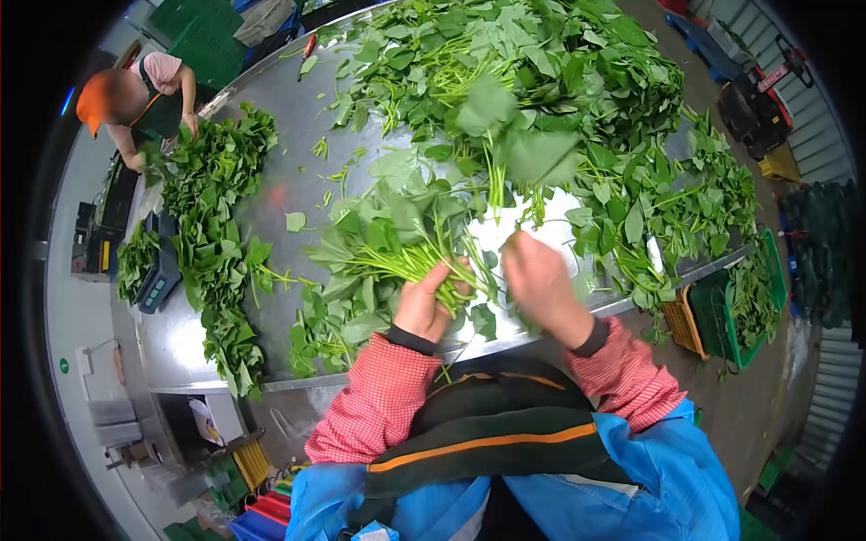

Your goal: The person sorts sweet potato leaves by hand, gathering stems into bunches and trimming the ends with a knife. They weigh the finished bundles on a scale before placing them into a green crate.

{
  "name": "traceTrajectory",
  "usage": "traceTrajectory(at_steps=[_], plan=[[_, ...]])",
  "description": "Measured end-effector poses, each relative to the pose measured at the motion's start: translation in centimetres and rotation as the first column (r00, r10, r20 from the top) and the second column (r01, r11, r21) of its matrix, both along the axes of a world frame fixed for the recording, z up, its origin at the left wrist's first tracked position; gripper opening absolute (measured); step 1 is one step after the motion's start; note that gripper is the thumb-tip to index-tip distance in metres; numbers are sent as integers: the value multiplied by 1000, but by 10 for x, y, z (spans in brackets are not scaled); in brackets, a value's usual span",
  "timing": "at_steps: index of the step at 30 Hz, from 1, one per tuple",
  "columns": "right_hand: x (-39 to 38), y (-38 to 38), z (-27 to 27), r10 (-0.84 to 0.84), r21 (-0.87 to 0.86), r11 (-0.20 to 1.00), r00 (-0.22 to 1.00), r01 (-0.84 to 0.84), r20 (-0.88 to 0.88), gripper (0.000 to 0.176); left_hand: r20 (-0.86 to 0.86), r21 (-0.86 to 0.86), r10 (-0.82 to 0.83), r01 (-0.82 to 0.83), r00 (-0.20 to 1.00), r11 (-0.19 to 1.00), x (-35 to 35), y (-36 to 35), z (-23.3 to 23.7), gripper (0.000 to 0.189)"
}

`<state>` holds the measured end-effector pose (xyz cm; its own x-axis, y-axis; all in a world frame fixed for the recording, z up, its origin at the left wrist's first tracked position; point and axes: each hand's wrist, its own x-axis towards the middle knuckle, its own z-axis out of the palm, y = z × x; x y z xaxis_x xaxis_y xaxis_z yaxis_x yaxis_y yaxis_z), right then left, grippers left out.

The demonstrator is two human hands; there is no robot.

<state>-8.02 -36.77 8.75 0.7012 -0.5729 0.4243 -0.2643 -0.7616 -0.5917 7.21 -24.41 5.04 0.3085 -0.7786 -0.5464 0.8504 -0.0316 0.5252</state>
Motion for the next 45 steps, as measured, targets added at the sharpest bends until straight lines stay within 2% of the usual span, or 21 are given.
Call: traceTrajectory(at_steps=[4,7,9,10,13,14,15,17,20,21,23,26,27,29,32,36,38,39,40,44,45], plan=[[16,26,-9,367,-159,920,930,-357,33,13,23,-17,-4,4,1000,1000,-3,-2,1,26],[17,26,-7,499,-137,860,866,-492,22,14,61,52,0,-4,998,999,-4,2,9,21],[10,30,-2,518,-111,843,850,-526,-100,16,104,56,39,-45,994,997,-5,5,-1,19],[6,33,2,525,-96,835,836,-542,-159,17,98,7,163,-164,982,986,-6,3,-5,18],[-16,40,10,441,-96,895,896,-435,58,17,-27,-55,168,-169,985,984,27,14,-5,16],[-25,33,11,189,183,959,969,-218,161,16,13,-70,216,-215,976,974,36,18,-2,14],[-36,25,11,-91,462,887,979,-4,183,17,25,-162,289,-282,957,946,38,20,2,14],[-38,-29,-7,-292,725,638,952,261,-85,27,67,-130,322,-312,944,941,40,27,8,14],[-23,-18,-39,-83,256,934,847,250,-525,34,84,-36,157,-154,984,987,42,34,-14,14],[-13,-11,-49,-70,249,948,891,200,-448,38,19,65,212,-212,977,975,39,34,-23,18],[9,-2,-56,-39,97,989,825,114,-563,34,-119,121,210,-196,970,973,32,31,-15,16],[11,-9,-64,98,236,972,881,16,-463,29,-166,40,159,-154,973,987,46,38,-22,22],[7,-20,-62,104,514,856,955,56,-277,30,-144,4,162,-163,976,987,52,42,-23,19],[-2,-46,-42,-64,913,405,996,-35,66,34,-48,-73,237,-240,970,968,52,46,-9,17],[-3,-61,-58,-184,389,890,968,238,-173,35,29,-96,259,-255,966,962,48,45,0,18],[14,-28,-22,-251,496,831,966,251,-68,24,74,-142,265,-253,961,957,26,31,20,29],[24,1,-24,-163,376,909,984,179,-74,28,57,-179,191,-178,980,968,14,23,18,33],[27,15,-17,-75,296,947,981,126,-178,24,49,-138,171,-163,984,977,9,19,16,31],[29,27,-36,33,178,984,993,-13,-111,21,52,-77,139,-134,989,988,8,16,9,30],[21,40,-18,155,95,986,957,-135,-246,15,229,62,83,-99,970,993,1,12,-4,28],[13,36,-18,171,91,984,948,-152,-268,15,177,35,85,-93,981,995,6,15,-3,25]])
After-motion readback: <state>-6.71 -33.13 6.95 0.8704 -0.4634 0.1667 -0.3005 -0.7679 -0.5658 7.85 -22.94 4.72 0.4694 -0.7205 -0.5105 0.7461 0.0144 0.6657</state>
